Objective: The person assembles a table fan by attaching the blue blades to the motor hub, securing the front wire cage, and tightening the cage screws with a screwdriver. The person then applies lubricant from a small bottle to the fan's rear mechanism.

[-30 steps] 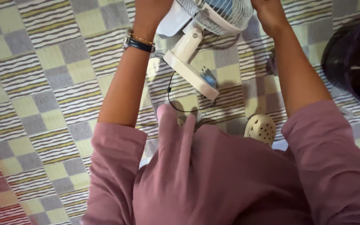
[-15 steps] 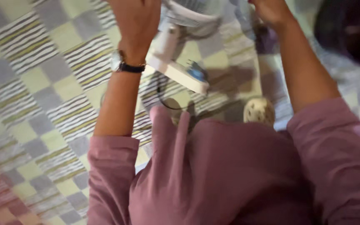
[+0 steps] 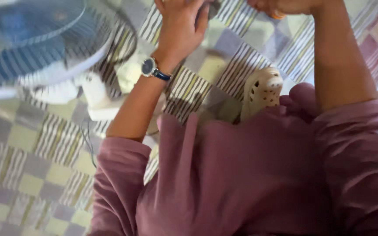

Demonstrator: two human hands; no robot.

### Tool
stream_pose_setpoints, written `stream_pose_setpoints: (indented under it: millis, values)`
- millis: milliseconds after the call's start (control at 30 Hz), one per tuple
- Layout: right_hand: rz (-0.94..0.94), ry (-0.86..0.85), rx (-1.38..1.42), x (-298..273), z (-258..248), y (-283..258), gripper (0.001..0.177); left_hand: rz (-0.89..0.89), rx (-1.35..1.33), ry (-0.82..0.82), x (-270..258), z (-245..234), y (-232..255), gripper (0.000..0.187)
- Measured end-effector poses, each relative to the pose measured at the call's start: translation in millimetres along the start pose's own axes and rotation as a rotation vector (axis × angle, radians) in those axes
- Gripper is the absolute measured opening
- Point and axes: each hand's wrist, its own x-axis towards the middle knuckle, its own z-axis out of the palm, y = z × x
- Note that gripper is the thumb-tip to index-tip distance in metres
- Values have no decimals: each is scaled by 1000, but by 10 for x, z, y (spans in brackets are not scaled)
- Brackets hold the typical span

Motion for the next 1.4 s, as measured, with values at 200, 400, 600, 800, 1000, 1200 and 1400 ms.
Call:
stream_pose_setpoints:
  millis: [200, 400, 600, 800, 1000, 1200, 1400]
  values:
    - [416, 545, -366, -897, 255, 1000, 43, 67, 29, -165, 65, 654, -159, 22]
    - [12, 788, 54, -400, 678, 1324, 74, 41, 22, -412, -68, 1339, -308, 44]
    - [-217, 747, 33, 42, 1096, 591, 38, -47, -123, -384, -415, 1608, -426, 102]
    - [-140, 608, 251, 141, 1313, -165, 42, -210, -258, -290, -565, 1619, -580, 81]
    - [11, 506, 1137, -72, 963, 163, 41, -210, -316, -237, -348, 1506, -595, 45]
    - [-97, 713, 250, 365, 1343, 697, 54, -154, -307, -189, -387, 1347, -745, 54]
    - [-304, 858, -20, 433, 1366, 233, 74, -205, -275, -181, -450, 1240, -818, 54]
